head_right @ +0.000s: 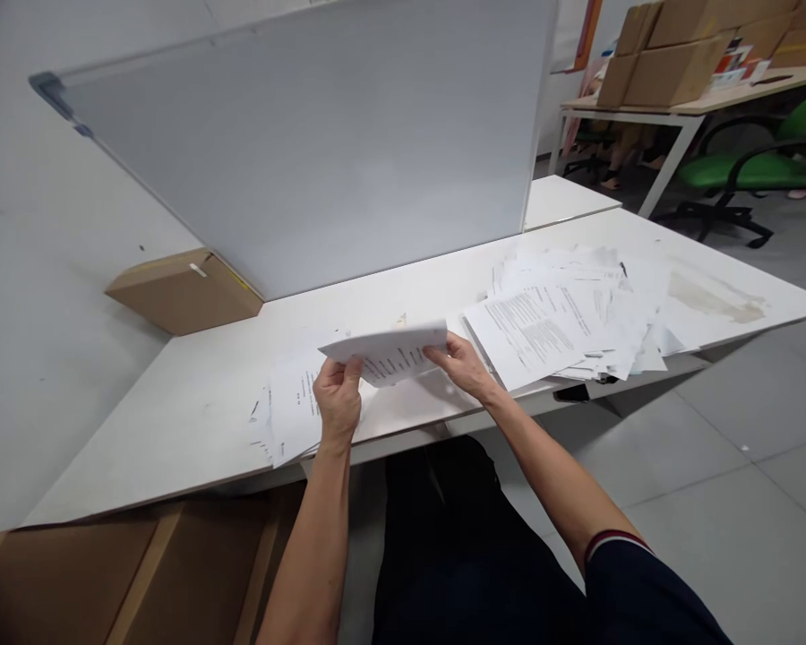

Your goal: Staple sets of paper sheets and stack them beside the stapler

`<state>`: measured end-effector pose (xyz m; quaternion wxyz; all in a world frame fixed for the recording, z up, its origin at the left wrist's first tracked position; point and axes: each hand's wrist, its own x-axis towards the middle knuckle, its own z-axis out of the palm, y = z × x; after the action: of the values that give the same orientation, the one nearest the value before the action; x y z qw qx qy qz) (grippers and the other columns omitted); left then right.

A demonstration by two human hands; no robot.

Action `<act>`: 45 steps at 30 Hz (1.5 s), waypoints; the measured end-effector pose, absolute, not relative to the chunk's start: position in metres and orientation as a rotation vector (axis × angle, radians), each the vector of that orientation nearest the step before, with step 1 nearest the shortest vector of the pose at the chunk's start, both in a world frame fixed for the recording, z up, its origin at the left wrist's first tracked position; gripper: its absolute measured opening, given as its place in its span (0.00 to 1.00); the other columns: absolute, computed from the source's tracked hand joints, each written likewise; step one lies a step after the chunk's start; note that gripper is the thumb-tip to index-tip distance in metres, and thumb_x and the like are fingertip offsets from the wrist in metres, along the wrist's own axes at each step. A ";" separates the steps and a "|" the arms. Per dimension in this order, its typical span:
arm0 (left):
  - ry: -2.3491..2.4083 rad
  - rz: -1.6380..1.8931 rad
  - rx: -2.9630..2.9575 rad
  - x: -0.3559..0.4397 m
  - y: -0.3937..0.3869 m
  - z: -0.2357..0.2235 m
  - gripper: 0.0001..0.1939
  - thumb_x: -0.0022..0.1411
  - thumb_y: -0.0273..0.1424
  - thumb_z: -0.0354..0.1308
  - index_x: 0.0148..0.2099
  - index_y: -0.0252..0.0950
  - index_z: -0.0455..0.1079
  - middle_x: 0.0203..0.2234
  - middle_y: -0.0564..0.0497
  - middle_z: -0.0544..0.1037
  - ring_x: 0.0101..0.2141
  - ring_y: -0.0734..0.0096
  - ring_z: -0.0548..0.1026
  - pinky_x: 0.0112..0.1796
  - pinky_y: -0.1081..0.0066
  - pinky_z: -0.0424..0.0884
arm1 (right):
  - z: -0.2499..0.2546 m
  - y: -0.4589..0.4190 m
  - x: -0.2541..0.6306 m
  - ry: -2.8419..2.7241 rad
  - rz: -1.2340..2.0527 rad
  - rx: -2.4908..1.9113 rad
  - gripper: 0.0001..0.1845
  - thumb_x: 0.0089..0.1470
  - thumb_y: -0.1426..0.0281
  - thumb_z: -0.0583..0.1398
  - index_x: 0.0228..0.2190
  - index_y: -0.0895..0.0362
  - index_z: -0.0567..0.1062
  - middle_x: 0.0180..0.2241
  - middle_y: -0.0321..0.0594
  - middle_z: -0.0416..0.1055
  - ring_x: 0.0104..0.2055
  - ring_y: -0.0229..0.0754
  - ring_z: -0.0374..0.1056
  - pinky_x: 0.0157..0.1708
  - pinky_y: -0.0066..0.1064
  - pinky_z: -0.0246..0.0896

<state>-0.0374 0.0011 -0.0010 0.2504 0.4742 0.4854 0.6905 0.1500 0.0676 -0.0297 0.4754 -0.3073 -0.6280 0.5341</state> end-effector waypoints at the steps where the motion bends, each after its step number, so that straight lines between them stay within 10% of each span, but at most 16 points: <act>1: 1.327 1.883 1.282 -0.038 0.002 0.000 0.14 0.54 0.40 0.61 0.38 0.35 0.73 0.29 0.51 0.77 0.33 0.73 0.73 0.36 0.74 0.69 | -0.029 0.068 0.150 -1.526 1.336 -0.724 0.19 0.51 0.58 0.60 0.42 0.55 0.74 0.41 0.42 0.74 0.45 0.46 0.69 0.45 0.41 0.64; 14: 1.194 1.961 1.036 -0.036 0.008 -0.012 0.13 0.54 0.40 0.61 0.38 0.37 0.72 0.33 0.53 0.78 0.37 0.73 0.74 0.42 0.71 0.68 | -0.042 0.069 0.149 -1.555 1.330 -0.787 0.18 0.49 0.58 0.61 0.40 0.56 0.75 0.38 0.41 0.75 0.43 0.46 0.70 0.44 0.40 0.64; 24: 1.390 1.788 1.131 -0.067 -0.001 -0.023 0.35 0.44 0.33 0.70 0.54 0.44 0.61 0.49 0.47 0.70 0.53 0.67 0.67 0.52 0.67 0.61 | 0.091 0.049 0.176 -2.449 0.295 -1.242 0.09 0.56 0.71 0.53 0.29 0.55 0.73 0.24 0.39 0.70 0.25 0.39 0.62 0.25 0.30 0.48; 36: 1.433 1.410 1.218 -0.055 -0.001 -0.049 0.12 0.49 0.37 0.64 0.35 0.35 0.75 0.33 0.47 0.79 0.38 0.60 0.75 0.43 0.63 0.68 | 0.078 0.051 0.152 -2.871 -0.029 -1.349 0.07 0.56 0.75 0.53 0.29 0.57 0.69 0.24 0.43 0.70 0.24 0.40 0.63 0.22 0.32 0.41; 45: 1.369 1.372 1.230 -0.052 0.002 -0.043 0.15 0.50 0.38 0.64 0.39 0.35 0.74 0.36 0.45 0.79 0.40 0.59 0.75 0.43 0.63 0.67 | 0.077 0.059 0.155 -2.831 0.075 -1.307 0.05 0.56 0.69 0.56 0.35 0.56 0.71 0.29 0.45 0.73 0.29 0.45 0.66 0.23 0.32 0.44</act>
<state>-0.0520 0.0020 -0.0432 0.4106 0.4885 0.5438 0.5450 0.1554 0.0591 0.0774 0.0113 -0.4189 -0.9076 0.0239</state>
